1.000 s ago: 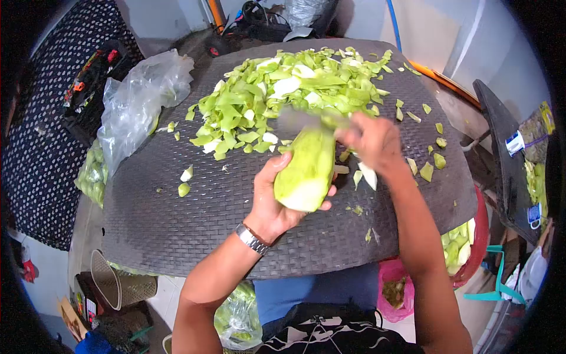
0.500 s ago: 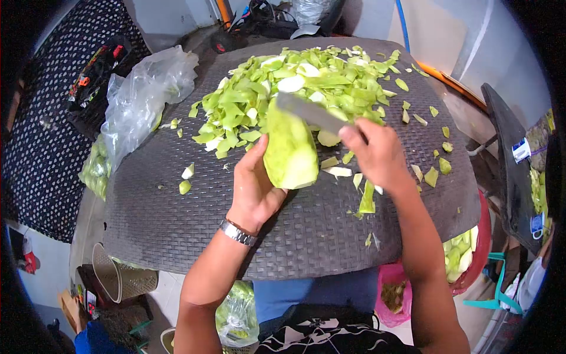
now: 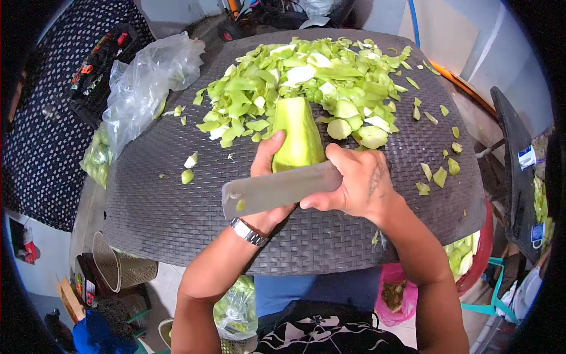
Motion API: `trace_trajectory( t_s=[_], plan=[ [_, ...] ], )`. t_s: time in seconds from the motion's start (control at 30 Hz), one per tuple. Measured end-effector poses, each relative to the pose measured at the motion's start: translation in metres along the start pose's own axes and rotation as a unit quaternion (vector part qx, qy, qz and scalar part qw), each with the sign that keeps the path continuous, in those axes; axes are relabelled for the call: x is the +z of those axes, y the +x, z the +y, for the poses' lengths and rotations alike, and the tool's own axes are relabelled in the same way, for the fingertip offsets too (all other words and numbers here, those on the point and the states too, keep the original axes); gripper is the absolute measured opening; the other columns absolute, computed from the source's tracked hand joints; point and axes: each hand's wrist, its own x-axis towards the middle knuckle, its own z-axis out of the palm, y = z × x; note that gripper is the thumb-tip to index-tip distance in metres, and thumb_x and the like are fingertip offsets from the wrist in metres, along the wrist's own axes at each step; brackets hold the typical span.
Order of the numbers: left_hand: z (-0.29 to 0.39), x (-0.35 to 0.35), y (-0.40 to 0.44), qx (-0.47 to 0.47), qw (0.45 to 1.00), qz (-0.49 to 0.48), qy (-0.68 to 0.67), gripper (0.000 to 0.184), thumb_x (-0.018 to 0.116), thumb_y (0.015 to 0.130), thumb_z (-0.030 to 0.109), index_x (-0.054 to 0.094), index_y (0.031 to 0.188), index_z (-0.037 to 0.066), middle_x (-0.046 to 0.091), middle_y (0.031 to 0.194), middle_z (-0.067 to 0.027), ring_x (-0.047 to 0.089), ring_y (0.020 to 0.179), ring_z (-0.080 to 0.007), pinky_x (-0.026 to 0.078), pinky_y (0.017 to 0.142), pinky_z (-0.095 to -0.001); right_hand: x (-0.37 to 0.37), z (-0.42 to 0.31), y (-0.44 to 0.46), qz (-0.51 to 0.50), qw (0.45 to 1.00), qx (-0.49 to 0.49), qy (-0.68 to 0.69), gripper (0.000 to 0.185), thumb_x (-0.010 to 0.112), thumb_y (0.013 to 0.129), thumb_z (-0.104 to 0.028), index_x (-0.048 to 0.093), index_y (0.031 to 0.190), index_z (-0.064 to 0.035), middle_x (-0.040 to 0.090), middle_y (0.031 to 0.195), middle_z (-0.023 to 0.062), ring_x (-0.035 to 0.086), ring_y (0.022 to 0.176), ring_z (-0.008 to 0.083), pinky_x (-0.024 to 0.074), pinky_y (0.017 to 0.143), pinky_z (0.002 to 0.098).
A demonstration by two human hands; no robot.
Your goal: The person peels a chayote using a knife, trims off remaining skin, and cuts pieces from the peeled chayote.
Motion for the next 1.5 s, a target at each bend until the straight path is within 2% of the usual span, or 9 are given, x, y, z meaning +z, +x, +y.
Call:
trace_trajectory(
  t_s=[0.13,0.37,0.5,0.67,0.8,0.97,1.17,1.37,1.5],
  plan=[
    [-0.001,-0.010,0.002,0.004,1.000,-0.003,0.016,0.065,0.055,0.098,0.057,0.057,0.138,0.005,0.069,0.123,-0.0169,0.070,0.109,-0.0314,0.056,0.101,-0.0469,-0.001,0.004,0.002,0.026,0.999,-0.035,0.004,0.084,0.072,0.067,-0.086,0.057,0.078,-0.0047,0.067,0.064,0.0165,0.071,0.062,0.0379,0.0572,0.060,0.0482],
    [0.003,-0.011,-0.005,0.010,0.994,-0.089,0.058,0.072,0.053,0.096,0.063,0.053,0.141,0.006,0.067,0.123,-0.0202,0.070,0.108,-0.0333,0.057,0.098,-0.0473,-0.017,0.053,0.011,0.054,0.990,0.125,-0.019,0.079,0.068,0.078,-0.082,0.056,0.073,-0.0042,0.061,0.059,0.0178,0.068,0.057,0.0383,0.0541,0.056,0.0490],
    [-0.003,-0.010,0.000,0.008,0.999,0.043,-0.007,0.077,0.053,0.094,0.066,0.054,0.140,0.004,0.066,0.126,-0.0230,0.069,0.110,-0.0346,0.056,0.100,-0.0479,-0.005,0.016,0.005,0.047,0.998,0.033,0.023,0.080,0.067,0.077,-0.083,0.055,0.076,-0.0040,0.061,0.059,0.0174,0.068,0.057,0.0390,0.0544,0.055,0.0487],
    [0.001,-0.023,0.009,-0.016,0.998,-0.049,0.032,0.080,0.057,0.092,0.065,0.053,0.143,0.003,0.066,0.131,-0.0230,0.068,0.113,-0.0354,0.054,0.103,-0.0486,0.005,0.012,0.003,0.037,0.998,0.010,0.047,0.085,0.066,0.075,-0.087,0.054,0.076,-0.0025,0.057,0.058,0.0157,0.065,0.056,0.0383,0.0516,0.054,0.0446],
    [-0.006,-0.029,0.005,0.005,0.998,0.000,0.062,0.079,0.056,0.092,0.062,0.050,0.147,0.006,0.064,0.133,-0.0235,0.069,0.112,-0.0373,0.055,0.100,-0.0512,0.002,0.022,0.003,0.083,0.996,-0.037,0.005,0.082,0.070,0.072,-0.086,0.057,0.074,-0.0046,0.062,0.060,0.0162,0.069,0.058,0.0375,0.0545,0.053,0.0459],
    [-0.003,-0.015,-0.001,-0.037,0.992,-0.085,0.089,0.088,0.057,0.087,0.068,0.050,0.143,0.001,0.065,0.125,-0.0241,0.071,0.094,-0.0407,0.061,0.072,-0.0549,-0.014,0.061,0.006,0.086,0.994,0.060,-0.035,0.082,0.065,0.076,-0.086,0.063,0.079,-0.0037,0.064,0.062,0.0170,0.070,0.061,0.0372,0.0554,0.057,0.0454],
    [0.000,-0.010,-0.006,-0.033,0.992,-0.120,-0.001,0.078,0.060,0.089,0.060,0.056,0.134,-0.004,0.069,0.112,-0.0244,0.073,0.093,-0.0387,0.064,0.075,-0.0512,-0.009,0.049,0.009,0.110,0.992,0.057,-0.014,0.082,0.064,0.078,-0.084,0.064,0.079,-0.0019,0.065,0.064,0.0181,0.070,0.065,0.0392,0.0566,0.063,0.0492],
    [0.008,-0.018,-0.002,-0.073,0.984,-0.154,-0.049,0.080,0.059,0.089,0.061,0.051,0.143,0.002,0.065,0.122,-0.0253,0.071,0.096,-0.0410,0.063,0.073,-0.0533,-0.035,0.088,0.013,0.063,0.950,0.292,-0.086,0.080,0.058,0.089,-0.078,0.060,0.074,0.0008,0.059,0.066,0.0210,0.062,0.063,0.0358,0.0497,0.065,0.0475],
    [0.013,-0.003,-0.008,-0.007,0.990,-0.111,-0.091,0.096,0.042,0.093,0.082,0.042,0.153,0.007,0.061,0.129,-0.0244,0.067,0.105,-0.0391,0.059,0.073,-0.0549,-0.043,0.067,0.017,0.047,0.925,0.373,-0.049,0.083,0.056,0.088,-0.080,0.068,0.076,0.0012,0.069,0.077,0.0264,0.071,0.080,0.0428,0.0546,0.078,0.0516]
  ],
)
